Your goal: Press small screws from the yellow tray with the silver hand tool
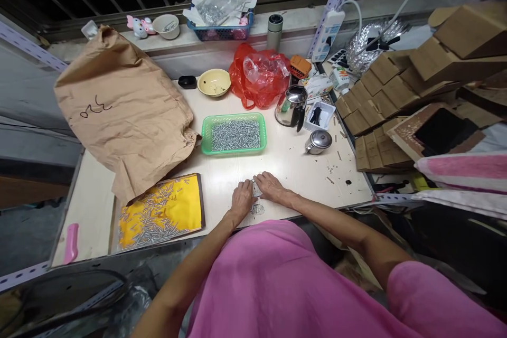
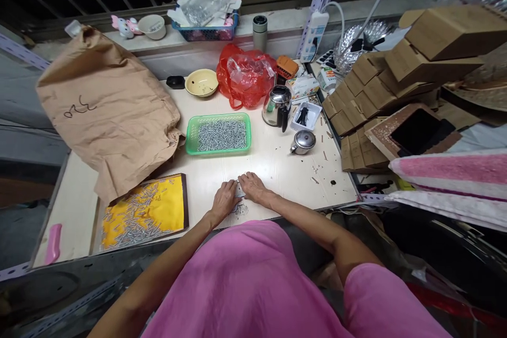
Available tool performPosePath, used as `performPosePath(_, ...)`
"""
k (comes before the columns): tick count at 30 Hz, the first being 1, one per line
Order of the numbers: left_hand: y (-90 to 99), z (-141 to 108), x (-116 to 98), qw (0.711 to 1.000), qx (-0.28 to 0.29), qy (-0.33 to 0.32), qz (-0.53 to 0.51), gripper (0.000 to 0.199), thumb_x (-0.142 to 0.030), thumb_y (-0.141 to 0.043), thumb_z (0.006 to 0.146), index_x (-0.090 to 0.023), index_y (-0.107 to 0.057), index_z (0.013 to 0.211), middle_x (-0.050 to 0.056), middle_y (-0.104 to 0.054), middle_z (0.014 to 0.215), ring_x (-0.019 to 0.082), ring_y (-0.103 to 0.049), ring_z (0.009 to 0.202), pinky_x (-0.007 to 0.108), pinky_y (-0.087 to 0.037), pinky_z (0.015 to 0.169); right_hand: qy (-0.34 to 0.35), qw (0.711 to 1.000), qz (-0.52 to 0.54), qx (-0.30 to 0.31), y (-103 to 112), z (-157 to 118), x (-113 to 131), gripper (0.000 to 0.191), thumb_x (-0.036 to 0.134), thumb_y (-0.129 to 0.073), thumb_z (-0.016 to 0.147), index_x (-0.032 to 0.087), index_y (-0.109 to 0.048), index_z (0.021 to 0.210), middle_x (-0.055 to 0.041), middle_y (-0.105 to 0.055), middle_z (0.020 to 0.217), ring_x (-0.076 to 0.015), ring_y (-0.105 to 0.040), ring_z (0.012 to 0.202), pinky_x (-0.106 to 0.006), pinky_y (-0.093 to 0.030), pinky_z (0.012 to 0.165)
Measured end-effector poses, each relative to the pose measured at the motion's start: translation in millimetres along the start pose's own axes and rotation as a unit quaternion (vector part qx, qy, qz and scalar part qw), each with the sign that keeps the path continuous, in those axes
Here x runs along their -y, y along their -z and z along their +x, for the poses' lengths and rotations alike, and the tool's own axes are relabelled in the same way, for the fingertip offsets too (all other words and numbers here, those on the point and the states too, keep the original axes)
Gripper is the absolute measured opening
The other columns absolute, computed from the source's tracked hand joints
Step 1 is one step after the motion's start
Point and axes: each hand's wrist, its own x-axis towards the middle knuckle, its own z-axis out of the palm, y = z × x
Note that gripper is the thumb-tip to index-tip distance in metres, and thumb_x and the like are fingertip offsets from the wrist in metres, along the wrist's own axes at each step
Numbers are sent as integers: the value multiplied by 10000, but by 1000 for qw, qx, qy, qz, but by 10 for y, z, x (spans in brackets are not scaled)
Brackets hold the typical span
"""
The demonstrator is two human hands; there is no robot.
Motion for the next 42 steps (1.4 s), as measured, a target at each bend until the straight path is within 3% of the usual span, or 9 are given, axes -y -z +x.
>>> performPosePath(6, -24, 135, -59, 997, 29, -1, 65, 560, -249, -664, 786, -141, -431, 1284, 130, -534, 1139, 260, -475, 1056, 344, -454, 801, -13, 1000, -25, 1, 41, -66, -96, 660, 423, -744, 735, 90, -500, 1251, -144, -558, 1153, -283, -474, 1057, -391, -355, 941)
performPosePath(12, 45, 254, -127, 993, 93, -15, 72, 286, -277, -574, 868, -136, -536, 1114, 124, -570, 1070, 255, -476, 1050, 344, -465, 789, 28, 998, -61, -5, -32, -57, -112, 405, 392, -634, 848, 83, -588, 1104, -136, -595, 1042, -263, -508, 995, -362, -388, 855)
performPosePath(16, 31, 285, -93, 991, 113, -25, 73, 177, -244, -476, 919, -141, -577, 1021, 114, -584, 1038, 244, -492, 1035, 331, -470, 776, 34, 997, -63, 0, -136, -35, -136, 189, 230, -474, 945, 118, -613, 1006, -104, -616, 984, -227, -531, 969, -333, -393, 813)
performPosePath(20, 8, 326, -52, 989, 128, -28, 72, 210, -238, -414, 944, -149, -604, 951, 111, -594, 998, 239, -508, 1011, 319, -473, 753, 44, 997, -54, 22, -180, -4, -161, 250, 74, -377, 945, 143, -614, 981, -80, -628, 950, -187, -554, 920, -304, -388, 794)
performPosePath(25, 6, 352, -24, 991, 114, -22, 65, 207, -232, -429, 935, -138, -603, 992, 124, -600, 1018, 249, -512, 1027, 322, -494, 729, 27, 999, -30, 18, -67, -4, -159, 167, 230, -473, 952, 148, -607, 1009, -93, -619, 989, -203, -539, 952, -310, -397, 798)
performPosePath(31, -65, 87, -17, 999, 17, -32, 10, 411, -121, -518, 865, -137, -467, 1272, 149, -475, 1344, 255, -434, 1226, 387, -443, 966, -12, 1000, 7, -15, 103, -54, -152, 536, 504, -662, 798, 147, -547, 1181, -122, -572, 1116, -253, -487, 1022, -343, -405, 822)
performPosePath(34, -125, -104, -9, 996, 17, -67, -63, 440, -123, -512, 861, -161, -465, 1297, 134, -453, 1391, 248, -398, 1289, 401, -400, 1034, -25, 1000, 2, -8, 84, -34, -173, 354, 375, -591, 885, 164, -561, 1168, -111, -565, 1133, -238, -479, 1032, -332, -387, 821)
performPosePath(37, -180, -238, 30, 985, 68, -87, -135, 442, -253, -564, 859, -189, -500, 1291, 113, -513, 1350, 253, -413, 1296, 422, -381, 1065, -40, 999, -24, 9, 71, 62, -204, 179, 187, -514, 918, 170, -601, 1074, -103, -571, 1116, -222, -476, 1012, -315, -372, 791)
performPosePath(42, -224, -309, 105, 970, 120, -88, -190, 576, -339, -595, 835, -171, -453, 1368, 126, -375, 1481, 269, -230, 1418, 453, -260, 1147, -48, 997, -56, 10, 186, 345, -238, 230, 86, -414, 925, 166, -622, 981, -103, -596, 1064, -215, -471, 977, -314, -362, 774)
